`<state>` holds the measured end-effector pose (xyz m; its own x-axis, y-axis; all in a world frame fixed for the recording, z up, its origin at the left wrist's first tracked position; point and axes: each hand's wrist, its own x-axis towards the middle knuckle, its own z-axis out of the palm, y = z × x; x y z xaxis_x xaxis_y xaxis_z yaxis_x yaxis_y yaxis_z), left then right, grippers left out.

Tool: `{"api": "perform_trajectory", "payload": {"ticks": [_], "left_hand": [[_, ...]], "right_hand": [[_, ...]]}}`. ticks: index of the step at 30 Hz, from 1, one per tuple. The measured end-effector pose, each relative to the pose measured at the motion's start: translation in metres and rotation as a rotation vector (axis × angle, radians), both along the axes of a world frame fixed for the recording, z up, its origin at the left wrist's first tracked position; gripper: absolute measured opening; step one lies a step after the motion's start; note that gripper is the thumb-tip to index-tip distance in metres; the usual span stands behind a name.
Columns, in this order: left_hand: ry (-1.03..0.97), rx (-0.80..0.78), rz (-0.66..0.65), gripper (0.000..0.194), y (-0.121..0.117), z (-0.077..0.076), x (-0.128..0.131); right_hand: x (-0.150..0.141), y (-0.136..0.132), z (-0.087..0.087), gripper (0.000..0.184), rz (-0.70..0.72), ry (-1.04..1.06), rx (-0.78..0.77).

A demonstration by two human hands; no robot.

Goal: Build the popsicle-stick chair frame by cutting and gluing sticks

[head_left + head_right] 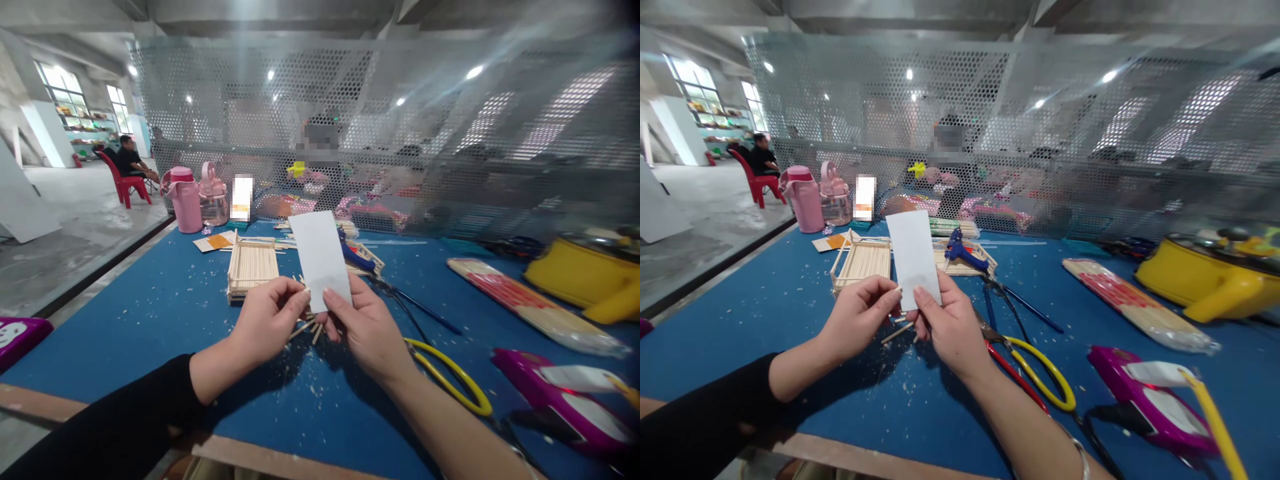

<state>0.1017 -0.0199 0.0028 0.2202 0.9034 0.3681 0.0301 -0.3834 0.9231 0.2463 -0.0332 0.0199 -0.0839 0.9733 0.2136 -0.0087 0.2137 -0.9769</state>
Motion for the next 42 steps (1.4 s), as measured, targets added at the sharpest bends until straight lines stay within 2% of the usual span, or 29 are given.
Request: {"api": "perform_trajectory", "payload": {"ticks": [4,8,10,13,15,18,23,28,30,32,34,36,42], "left_hand": [[-0.032,-0.060,-0.035,0.016,0.001,0.001,-0.001],[-0.102,-0.312,-0.260,0.016,0.002,0.008,-0.003],[-0.126,-0.397,-0.317,0.017,0.003,0.011,-0.004],[-0.103,-0.313,-0.223,0.018,0.003,0.012,-0.005],[-0.017,-0.198,-0.155,0.020,0.002,0.012,-0.005],[0.103,-0.101,-0.124,0.023,0.000,0.011,-0.006],[0.002,-0.087,0.008,0.022,0.006,0.012,-0.009],[-0.141,-0.160,-0.065,0.017,0.007,0.010,-0.008],[-0.151,-0.152,-0.055,0.015,0.004,0.009,-0.006],[-0.143,-0.154,-0.031,0.015,0.001,0.008,-0.004],[-0.122,-0.163,-0.019,0.015,0.000,0.008,-0.003],[-0.111,-0.165,-0.016,0.016,0.000,0.009,-0.002],[-0.127,-0.135,-0.002,0.019,0.001,0.011,-0.005]], "right_hand": [[0.003,0.001,-0.001,0.031,0.010,-0.011,-0.008],[0.007,0.002,0.000,0.035,0.010,-0.035,0.023],[0.008,0.002,0.001,0.037,0.009,-0.060,0.048],[0.007,0.000,0.001,0.037,0.001,-0.100,0.081],[0.006,-0.003,-0.002,0.036,-0.032,-0.141,0.111],[0.006,-0.005,-0.005,0.033,-0.098,-0.214,0.166],[0.007,-0.006,-0.002,0.029,-0.094,-0.163,0.184],[0.007,-0.002,-0.001,0.027,-0.220,-0.070,0.208],[0.006,-0.002,-0.003,0.027,-0.293,-0.212,0.279],[0.006,-0.002,-0.006,0.025,-0.347,-0.449,0.428],[0.005,-0.003,-0.010,0.025,-0.357,-0.656,0.622],[0.005,-0.003,-0.014,0.030,-0.326,-0.776,0.765],[0.004,-0.002,-0.019,0.041,-0.261,-0.920,0.881]]}}
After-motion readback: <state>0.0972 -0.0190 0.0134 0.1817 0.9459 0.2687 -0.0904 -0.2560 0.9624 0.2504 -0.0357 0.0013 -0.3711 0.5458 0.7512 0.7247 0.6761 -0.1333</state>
